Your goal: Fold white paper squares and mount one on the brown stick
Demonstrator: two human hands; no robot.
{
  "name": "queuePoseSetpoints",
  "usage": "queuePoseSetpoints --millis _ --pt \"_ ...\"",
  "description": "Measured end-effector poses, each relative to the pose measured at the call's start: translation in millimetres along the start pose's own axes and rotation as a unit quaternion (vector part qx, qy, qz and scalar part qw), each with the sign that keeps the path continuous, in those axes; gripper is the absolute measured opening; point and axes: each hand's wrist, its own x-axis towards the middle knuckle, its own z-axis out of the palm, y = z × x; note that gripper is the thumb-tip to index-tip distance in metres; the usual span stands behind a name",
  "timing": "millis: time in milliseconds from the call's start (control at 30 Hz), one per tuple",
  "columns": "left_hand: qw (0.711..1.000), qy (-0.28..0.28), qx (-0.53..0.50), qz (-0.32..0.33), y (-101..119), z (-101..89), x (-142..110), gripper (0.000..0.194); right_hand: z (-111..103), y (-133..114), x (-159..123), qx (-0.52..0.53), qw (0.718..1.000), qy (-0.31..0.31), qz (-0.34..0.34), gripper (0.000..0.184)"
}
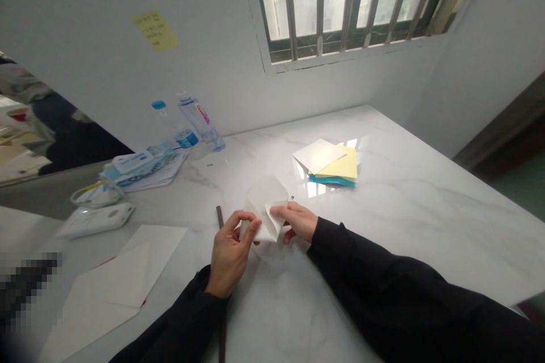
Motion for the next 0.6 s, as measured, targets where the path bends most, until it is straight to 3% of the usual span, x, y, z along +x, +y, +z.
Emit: queuePoseSetpoints --millis 267,433,600 --pt "1.0 0.006 0.01 0.008 0.2 0.4 0.4 0.028 -3.4 -2.8 0.3 -0.073 0.995 -0.047 -0.038 0.017" --pt "0.996 0.024 0.08 0.028 -2.7 0.0 0.1 0.025 -2.8 1.6 1.6 -0.088 0.992 -0.066 -0.068 0.013" --pt "0.988 0.041 0.135 0.057 -2.7 -0.3 0.6 0.021 -0.5 -0.6 0.3 -0.098 0.993 -0.057 -0.04 0.008"
